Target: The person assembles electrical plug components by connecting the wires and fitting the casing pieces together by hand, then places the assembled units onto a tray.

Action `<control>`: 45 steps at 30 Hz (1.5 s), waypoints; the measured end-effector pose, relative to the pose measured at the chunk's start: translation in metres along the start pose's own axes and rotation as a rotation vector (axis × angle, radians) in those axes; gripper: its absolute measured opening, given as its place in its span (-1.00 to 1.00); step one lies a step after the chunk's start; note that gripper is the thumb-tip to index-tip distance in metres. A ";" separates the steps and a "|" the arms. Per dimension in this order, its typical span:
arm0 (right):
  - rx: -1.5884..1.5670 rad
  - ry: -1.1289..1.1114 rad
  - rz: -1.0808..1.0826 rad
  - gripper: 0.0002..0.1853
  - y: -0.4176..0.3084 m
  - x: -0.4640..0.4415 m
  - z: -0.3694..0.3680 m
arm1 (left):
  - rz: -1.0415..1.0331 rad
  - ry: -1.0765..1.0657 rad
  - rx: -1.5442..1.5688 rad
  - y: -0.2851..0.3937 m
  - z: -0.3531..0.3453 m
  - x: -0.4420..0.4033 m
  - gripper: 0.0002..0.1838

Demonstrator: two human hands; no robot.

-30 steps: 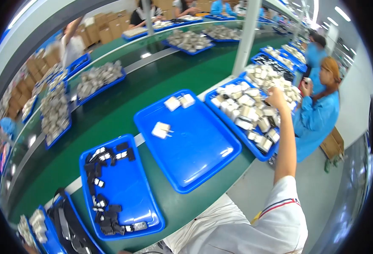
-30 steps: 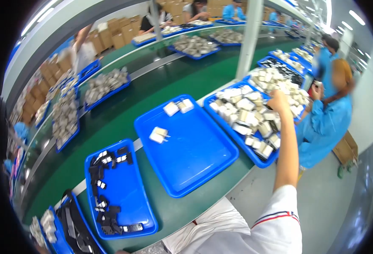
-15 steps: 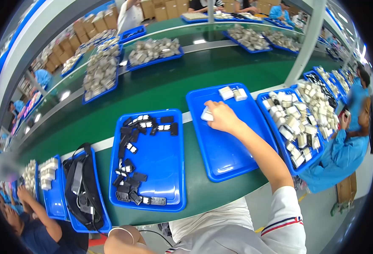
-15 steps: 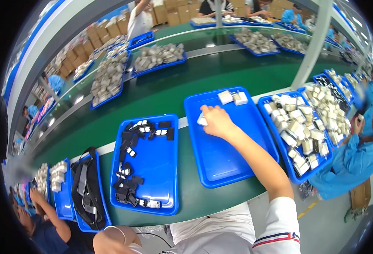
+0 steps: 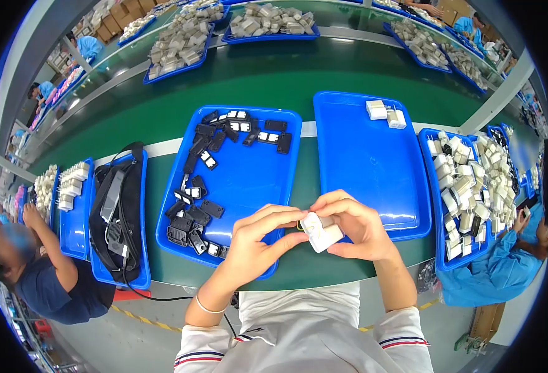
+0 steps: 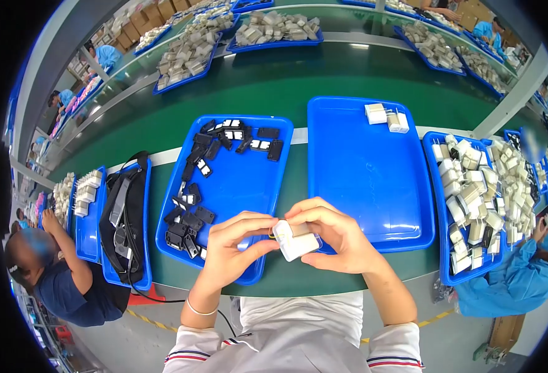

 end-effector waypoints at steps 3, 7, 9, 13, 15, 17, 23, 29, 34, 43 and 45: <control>0.070 0.039 0.007 -0.45 0.000 -0.001 0.004 | -0.114 0.006 -0.174 0.003 0.006 -0.007 -0.77; 0.349 0.082 0.066 -0.47 -0.010 -0.007 0.009 | -0.133 0.026 -0.271 0.007 0.008 -0.016 -0.89; 0.482 0.096 0.115 -0.47 -0.014 -0.009 0.008 | -0.120 0.031 -0.343 0.007 0.009 -0.020 -0.93; 0.629 0.132 0.203 -0.49 -0.020 -0.016 0.003 | -0.067 0.107 -0.388 0.002 0.014 -0.027 -0.96; 0.626 0.161 0.222 -0.50 -0.020 -0.016 0.005 | 0.001 0.273 -0.384 -0.005 0.023 -0.029 -0.97; 0.589 0.189 0.234 -0.50 -0.018 -0.013 0.012 | -0.151 0.332 -0.469 -0.011 0.033 -0.030 -0.93; 0.562 0.136 0.180 -0.50 -0.010 -0.016 0.010 | -0.577 0.086 -0.572 0.008 0.004 -0.021 -0.69; 0.606 0.136 0.144 -0.53 -0.009 -0.014 0.006 | -0.698 0.090 -0.715 0.007 0.001 -0.008 -0.77; 0.803 0.250 0.241 -0.57 -0.018 -0.013 0.013 | -0.477 -0.105 -0.658 0.000 -0.001 -0.016 -0.80; 0.965 0.364 0.317 -0.55 -0.027 -0.013 0.026 | -0.061 0.162 -0.899 -0.036 0.087 -0.039 -0.92; 0.963 0.348 0.318 -0.55 -0.023 -0.013 0.021 | 0.045 0.182 -0.960 -0.066 0.113 -0.049 -0.91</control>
Point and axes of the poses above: each hand's wrist, its own x-axis away from the middle knuckle, its own z-axis out of the back of the hand, y = z × x, the point moved 5 cm from there along -x, towards the middle knuckle, and after that the axes turned 7 degrees about y, right-handed, at the moved point
